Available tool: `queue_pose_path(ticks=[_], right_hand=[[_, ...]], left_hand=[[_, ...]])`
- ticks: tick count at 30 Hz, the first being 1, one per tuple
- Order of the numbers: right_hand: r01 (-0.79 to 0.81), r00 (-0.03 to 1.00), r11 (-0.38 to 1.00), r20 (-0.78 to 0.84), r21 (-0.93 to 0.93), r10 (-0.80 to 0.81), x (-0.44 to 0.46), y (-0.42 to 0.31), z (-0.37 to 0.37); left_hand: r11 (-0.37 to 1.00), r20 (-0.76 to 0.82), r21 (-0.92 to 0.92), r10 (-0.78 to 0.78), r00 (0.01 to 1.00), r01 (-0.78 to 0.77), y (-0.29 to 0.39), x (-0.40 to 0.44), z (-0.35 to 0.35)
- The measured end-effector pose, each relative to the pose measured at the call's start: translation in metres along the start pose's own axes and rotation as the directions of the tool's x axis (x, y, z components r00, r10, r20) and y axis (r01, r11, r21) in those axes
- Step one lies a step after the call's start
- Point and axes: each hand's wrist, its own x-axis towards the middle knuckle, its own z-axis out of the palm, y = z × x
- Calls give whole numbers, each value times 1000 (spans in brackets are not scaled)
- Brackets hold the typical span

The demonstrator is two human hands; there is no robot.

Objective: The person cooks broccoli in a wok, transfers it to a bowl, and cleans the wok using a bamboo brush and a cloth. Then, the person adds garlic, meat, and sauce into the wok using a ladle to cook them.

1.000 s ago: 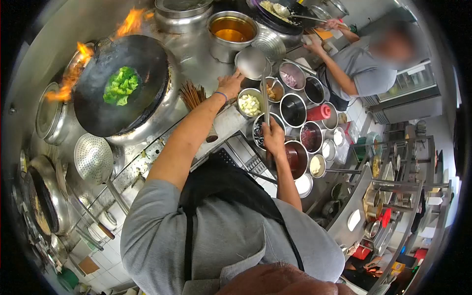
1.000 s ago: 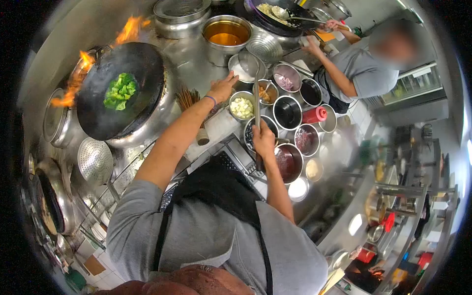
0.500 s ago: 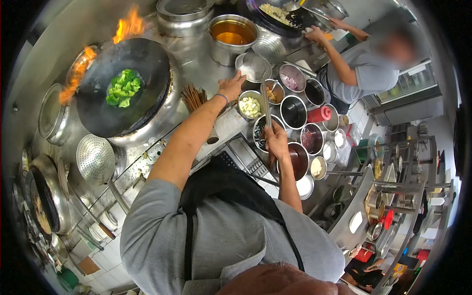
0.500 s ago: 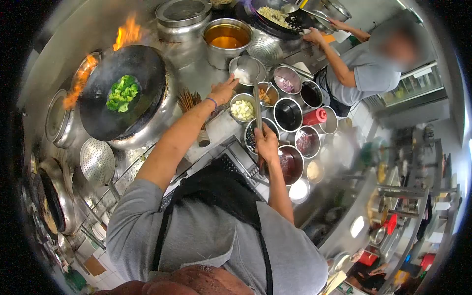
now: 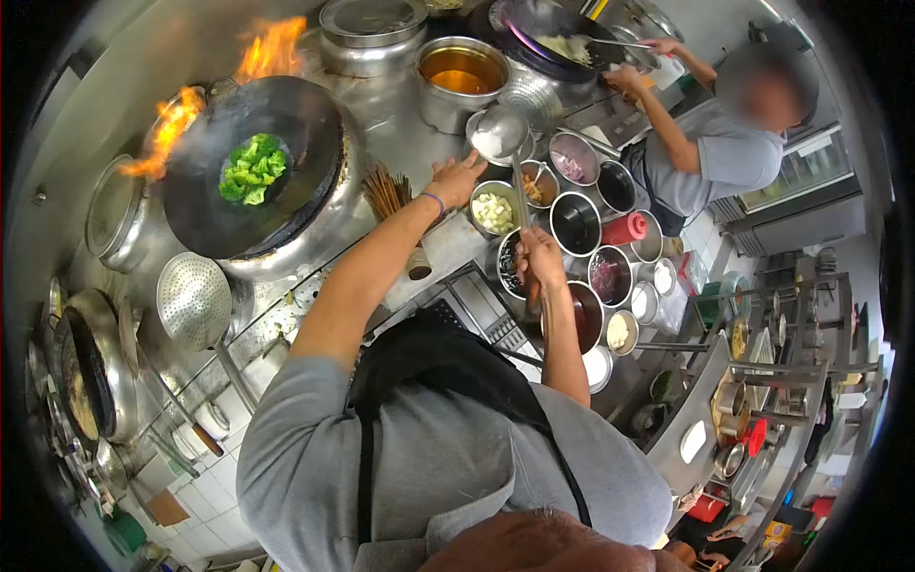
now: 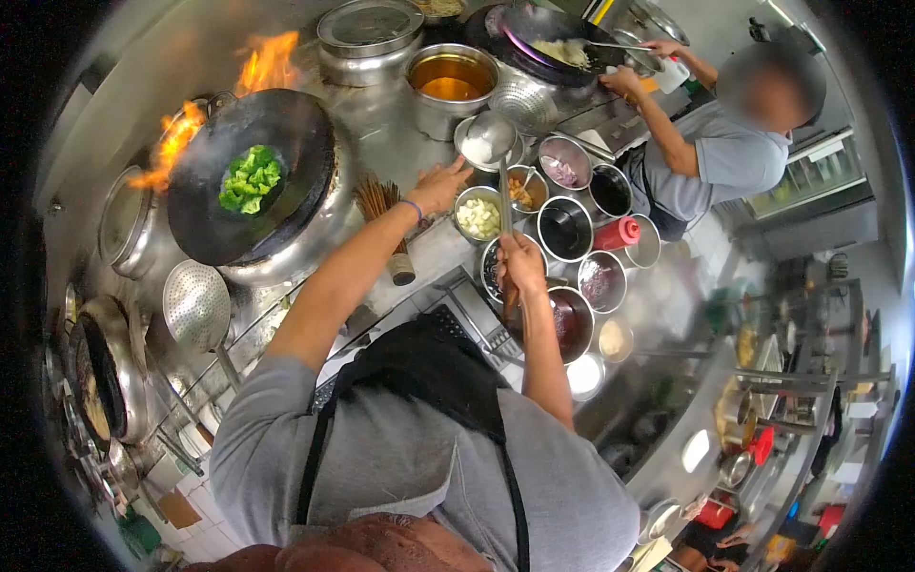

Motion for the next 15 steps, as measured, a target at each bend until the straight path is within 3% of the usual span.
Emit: queue_pose_path(ticks=[4,7,9,11,13,15], right_hand=[[-46,998,980,40,194,39,3,-9,-12],[-33,999,978,47,204,23,-9,-20,-13],[-8,999,976,41,218,-1,-14,-25,-16],[21,999,973,33,231,-30,-18,-30,-20],[8,1000,961,26,276,-16,-29,-41,-20],[-20,999,946,45,325,6,-42,-52,-20]], left_hand=[[989,-136,-146,8,991,-28,10,-63,-22],[932,-417,-286,87,905,-221,-12,-118,-23],[873,-510,-442,-57,858,-205,-20,-168,-41],[886,-585,-450,-195,788,-114,-20,-225,-71],[968,-735,-250,-205,646,22,-45,-270,-75],[958,-794,-142,-260,549,249,-59,-307,-85]])
